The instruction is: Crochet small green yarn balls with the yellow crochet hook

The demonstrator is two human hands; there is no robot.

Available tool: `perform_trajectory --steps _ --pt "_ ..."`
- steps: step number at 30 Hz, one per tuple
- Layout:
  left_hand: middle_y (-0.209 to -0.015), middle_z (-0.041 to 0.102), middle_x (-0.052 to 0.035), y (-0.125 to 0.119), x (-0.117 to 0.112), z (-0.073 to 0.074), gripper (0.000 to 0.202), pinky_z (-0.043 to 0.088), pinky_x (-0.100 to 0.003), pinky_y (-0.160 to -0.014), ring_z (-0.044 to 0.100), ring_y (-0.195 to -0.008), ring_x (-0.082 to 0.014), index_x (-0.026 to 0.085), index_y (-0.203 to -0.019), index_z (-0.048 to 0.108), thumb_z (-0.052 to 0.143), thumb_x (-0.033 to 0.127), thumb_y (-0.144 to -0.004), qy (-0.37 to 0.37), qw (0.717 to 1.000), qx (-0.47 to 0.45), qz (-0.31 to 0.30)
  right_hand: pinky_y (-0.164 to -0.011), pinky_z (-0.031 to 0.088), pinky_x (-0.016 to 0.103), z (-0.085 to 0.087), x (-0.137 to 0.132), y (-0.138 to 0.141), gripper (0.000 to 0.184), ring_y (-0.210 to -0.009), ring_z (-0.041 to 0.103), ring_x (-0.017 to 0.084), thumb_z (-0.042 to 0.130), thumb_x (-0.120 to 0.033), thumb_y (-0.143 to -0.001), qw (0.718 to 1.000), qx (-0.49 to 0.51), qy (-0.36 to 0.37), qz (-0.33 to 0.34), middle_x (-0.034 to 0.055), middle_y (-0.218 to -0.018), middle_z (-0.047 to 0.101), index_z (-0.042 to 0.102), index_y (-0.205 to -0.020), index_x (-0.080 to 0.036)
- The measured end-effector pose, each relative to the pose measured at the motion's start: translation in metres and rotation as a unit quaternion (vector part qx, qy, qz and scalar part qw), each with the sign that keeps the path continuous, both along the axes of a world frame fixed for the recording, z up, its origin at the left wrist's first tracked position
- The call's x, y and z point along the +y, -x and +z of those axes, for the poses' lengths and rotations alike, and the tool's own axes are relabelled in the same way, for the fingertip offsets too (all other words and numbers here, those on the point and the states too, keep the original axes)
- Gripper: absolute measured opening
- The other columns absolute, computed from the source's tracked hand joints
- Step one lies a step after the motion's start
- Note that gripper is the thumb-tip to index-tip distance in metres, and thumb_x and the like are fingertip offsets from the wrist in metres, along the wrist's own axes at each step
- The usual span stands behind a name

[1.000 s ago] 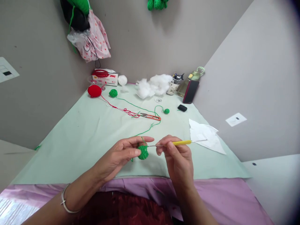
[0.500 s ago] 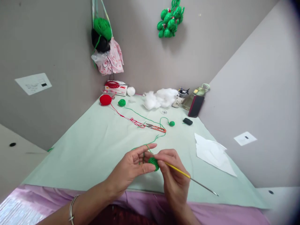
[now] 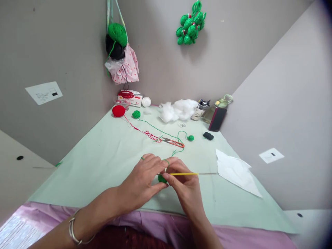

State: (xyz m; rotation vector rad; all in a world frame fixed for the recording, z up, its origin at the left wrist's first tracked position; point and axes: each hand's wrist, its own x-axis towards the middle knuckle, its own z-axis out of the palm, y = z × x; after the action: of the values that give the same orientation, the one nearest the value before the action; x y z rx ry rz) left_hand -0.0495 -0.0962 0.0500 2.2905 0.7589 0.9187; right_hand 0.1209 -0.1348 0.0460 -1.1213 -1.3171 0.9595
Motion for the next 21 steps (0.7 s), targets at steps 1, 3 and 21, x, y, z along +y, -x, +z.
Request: perform_trajectory --steps 1,3,21 --pt "-0.096 0.067 -0.0033 -0.001 0.001 0.001 0.02 0.046 -0.041 -0.094 0.058 -0.097 -0.0233 0.023 -0.117 0.067 0.067 0.023 -0.096 0.001 1.0 -0.002 0.002 -0.068 0.048 0.029 -0.001 0.0 0.001 0.008 -0.081 0.061 0.018 0.081 -0.03 -0.083 1.0 0.004 -0.009 -0.017 0.0027 -0.083 0.066 0.079 -0.078 -0.024" --pt "-0.099 0.067 -0.0031 -0.002 0.002 0.002 0.022 0.045 -0.041 -0.098 0.058 -0.101 -0.023 0.023 -0.117 0.067 0.069 0.022 -0.095 0.042 0.999 -0.017 0.002 -0.067 0.049 0.029 -0.004 0.0 0.0 0.006 -0.077 0.061 0.017 0.082 -0.029 -0.082 0.999 0.015 -0.015 -0.037 0.0022 -0.08 0.065 0.08 -0.079 -0.024" --pt "-0.092 0.073 -0.0072 0.008 0.012 -0.002 0.035 0.05 -0.033 -0.072 0.067 -0.064 -0.0159 0.016 -0.118 0.067 0.049 0.042 -0.104 0.559 0.78 -0.144 -0.242 -0.046 0.049 0.026 -0.006 0.001 -0.014 0.006 -0.06 0.06 0.012 0.08 -0.025 -0.087 0.977 0.147 -0.028 0.15 0.0026 -0.085 0.066 0.084 -0.087 -0.029"
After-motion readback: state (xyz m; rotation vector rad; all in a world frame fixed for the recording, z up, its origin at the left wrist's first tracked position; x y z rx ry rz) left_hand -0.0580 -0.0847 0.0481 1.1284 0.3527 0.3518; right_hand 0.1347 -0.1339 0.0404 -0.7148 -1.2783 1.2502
